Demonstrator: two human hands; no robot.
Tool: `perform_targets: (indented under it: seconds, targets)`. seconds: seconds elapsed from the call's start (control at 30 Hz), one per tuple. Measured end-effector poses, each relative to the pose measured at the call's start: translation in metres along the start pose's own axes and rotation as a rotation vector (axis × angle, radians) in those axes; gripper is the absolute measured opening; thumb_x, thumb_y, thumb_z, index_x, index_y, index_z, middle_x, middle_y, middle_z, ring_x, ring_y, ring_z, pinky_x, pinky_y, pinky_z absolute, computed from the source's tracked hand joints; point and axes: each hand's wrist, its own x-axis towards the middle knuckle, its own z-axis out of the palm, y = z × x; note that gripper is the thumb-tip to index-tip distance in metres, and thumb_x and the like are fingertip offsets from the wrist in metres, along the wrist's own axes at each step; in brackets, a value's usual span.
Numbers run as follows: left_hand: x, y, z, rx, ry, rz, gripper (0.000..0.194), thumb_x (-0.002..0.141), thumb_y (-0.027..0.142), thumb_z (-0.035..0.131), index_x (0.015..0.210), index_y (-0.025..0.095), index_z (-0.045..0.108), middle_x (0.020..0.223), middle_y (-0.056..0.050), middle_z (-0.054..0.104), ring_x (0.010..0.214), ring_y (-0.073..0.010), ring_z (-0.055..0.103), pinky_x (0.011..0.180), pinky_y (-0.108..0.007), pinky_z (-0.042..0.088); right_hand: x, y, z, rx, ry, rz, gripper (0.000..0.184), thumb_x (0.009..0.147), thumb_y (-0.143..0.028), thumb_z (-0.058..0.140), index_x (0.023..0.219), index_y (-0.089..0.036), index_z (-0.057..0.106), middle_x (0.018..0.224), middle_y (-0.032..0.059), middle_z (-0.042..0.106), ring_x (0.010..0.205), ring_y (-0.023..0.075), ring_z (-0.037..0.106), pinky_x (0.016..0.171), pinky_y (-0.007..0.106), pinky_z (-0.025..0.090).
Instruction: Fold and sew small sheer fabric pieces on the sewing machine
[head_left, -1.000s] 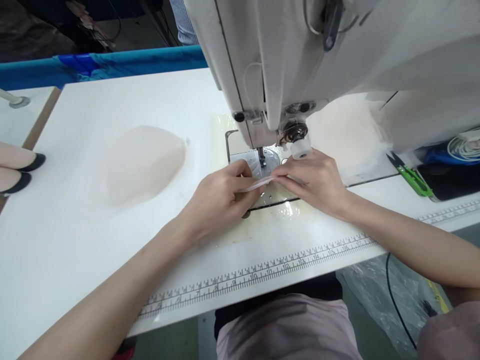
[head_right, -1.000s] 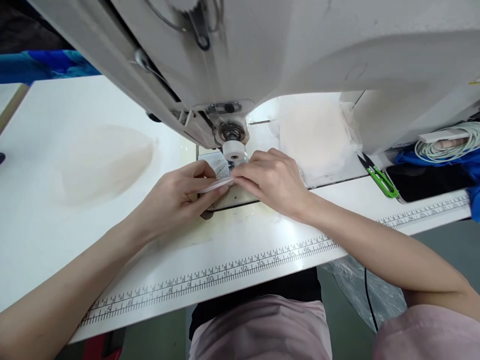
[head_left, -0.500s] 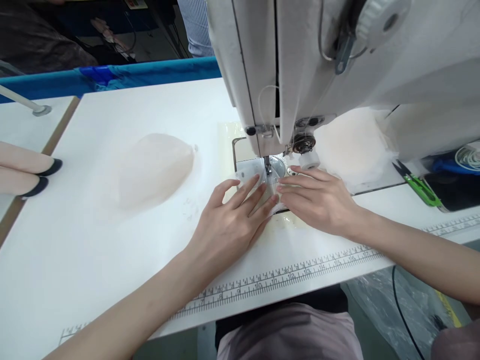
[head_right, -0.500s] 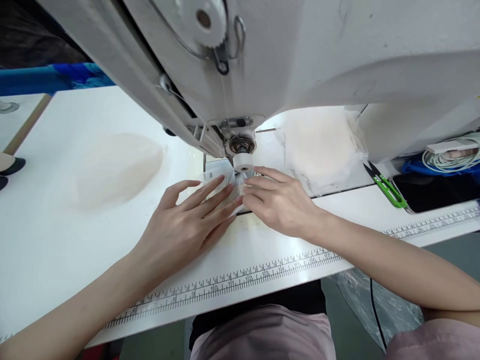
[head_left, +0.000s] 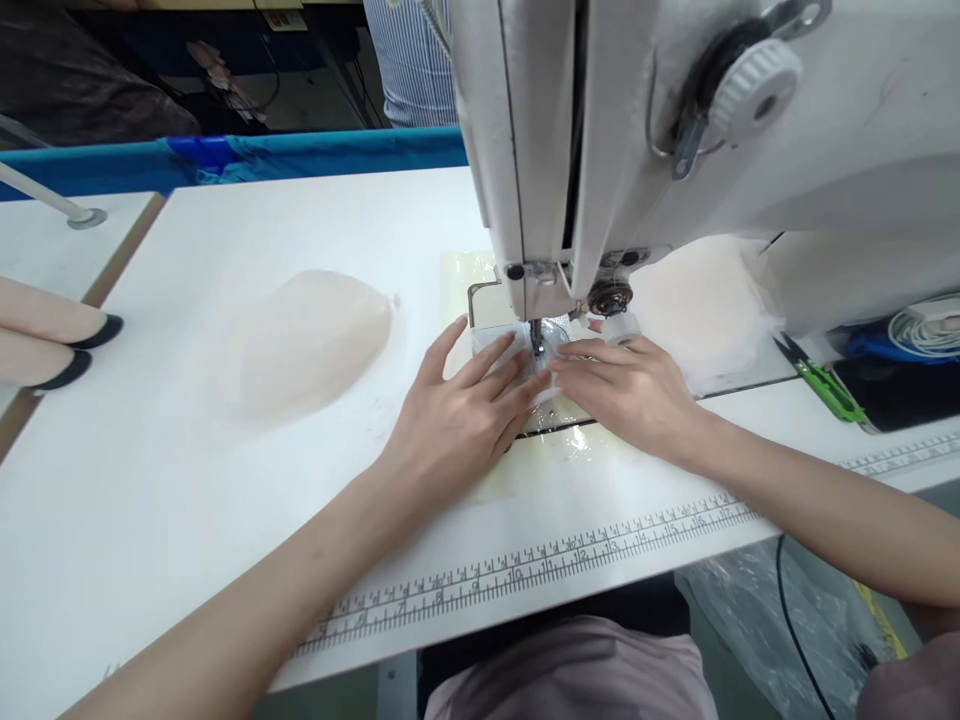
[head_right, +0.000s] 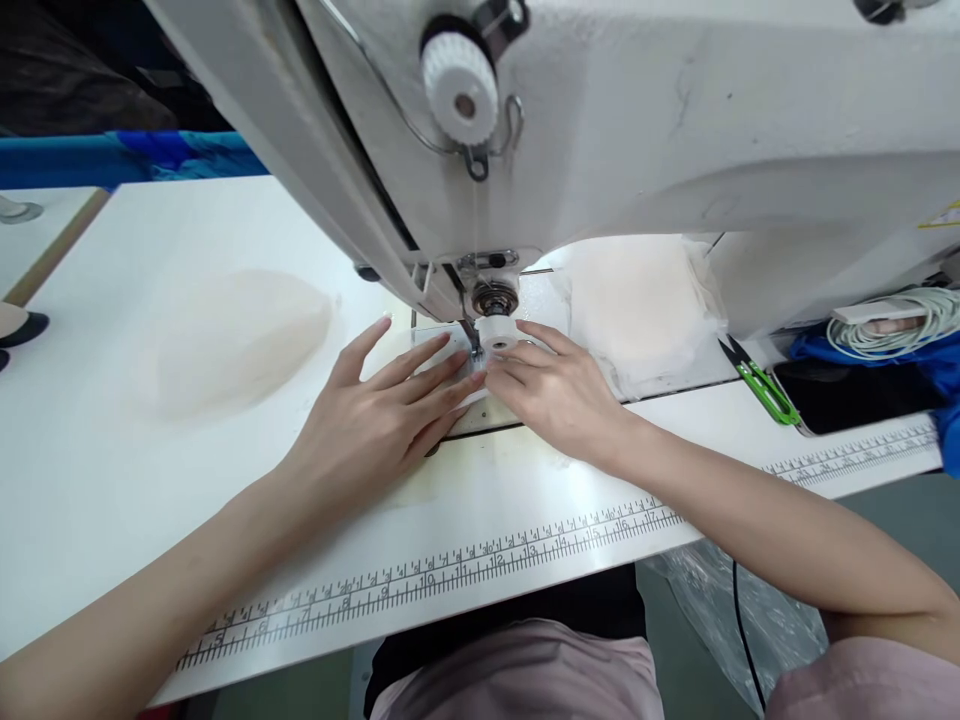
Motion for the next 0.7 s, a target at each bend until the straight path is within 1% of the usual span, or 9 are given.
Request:
perform_targets:
  seconds: [0.1,0.17,0.27,0.37,0.43,0.53,0.7]
  targets:
    - [0.002,-0.006,0.005,0.021,0.025,0.004,0.028,0.097,0.023,0.048,0.122,0.022,0.060,0.121,-0.007,0.067,0.121,-0.0266,0.057,0.108,-0.057,0.036,0.002,0.002,0.003,-0.027,-0.019,0.022,0.020,0.091,-0.006,0.051,0.086,-0.018,0.067,0.096,-0.0003,0.076,0.089,0.0131,0.068,0.102,0.033,0.044]
    - [0.003,-0.009,0.006,0.027,0.033,0.003,0.028,0.097,0.023,0.047,0.123,0.023,0.060,0.123,-0.006,0.067,0.120,-0.0264,0.058,0.107,-0.057,0.037,0.002,0.003,0.004,-0.035,-0.025,0.033,0.021,0.092,-0.006,0.050,0.091,-0.017,0.068,0.096,0.0004,0.075,0.088,0.0133,0.068,0.102,0.033,0.043]
    - [0.003,-0.008,0.006,0.044,0.044,-0.004,0.028,0.097,0.024,0.047,0.122,0.022,0.060,0.122,-0.006,0.067,0.118,-0.0265,0.060,0.106,-0.056,0.037,0.002,0.002,0.003,-0.014,-0.068,0.062,0.024,0.092,-0.006,0.047,0.098,-0.016,0.068,0.101,0.0030,0.075,0.092,0.0142,0.067,0.102,0.036,0.042]
    - [0.001,-0.002,0.003,0.058,0.062,-0.002,0.028,0.096,0.022,0.049,0.121,0.021,0.061,0.118,-0.005,0.069,0.116,-0.0254,0.061,0.105,-0.053,0.038,0.001,0.001,0.000,0.022,-0.114,0.076,0.028,0.093,-0.007,0.044,0.106,-0.015,0.067,0.107,0.0045,0.073,0.097,0.0159,0.066,0.102,0.040,0.042]
    - [-0.001,0.003,0.001,0.045,0.062,0.003,0.028,0.094,0.018,0.051,0.121,0.018,0.061,0.116,-0.006,0.070,0.115,-0.0250,0.062,0.104,-0.051,0.039,0.000,0.000,-0.001,0.028,-0.113,0.056,0.029,0.093,-0.006,0.044,0.107,-0.016,0.068,0.110,0.0033,0.072,0.100,0.0166,0.065,0.103,0.041,0.041]
    - [-0.003,0.007,-0.002,0.005,0.055,-0.001,0.028,0.093,0.015,0.052,0.120,0.015,0.062,0.115,-0.008,0.070,0.114,-0.0252,0.062,0.103,-0.049,0.039,-0.001,0.000,-0.001,0.012,-0.091,0.032,0.026,0.092,-0.007,0.048,0.104,-0.015,0.070,0.111,0.0015,0.072,0.101,0.0170,0.064,0.107,0.041,0.038]
    - [-0.003,0.006,-0.002,0.008,0.063,-0.006,0.026,0.094,0.016,0.051,0.117,0.016,0.062,0.115,-0.008,0.070,0.111,-0.0227,0.064,0.103,-0.048,0.038,-0.001,0.000,-0.001,-0.013,-0.102,0.016,0.027,0.093,-0.007,0.047,0.105,-0.015,0.070,0.112,0.0003,0.072,0.101,0.0176,0.063,0.110,0.040,0.035]
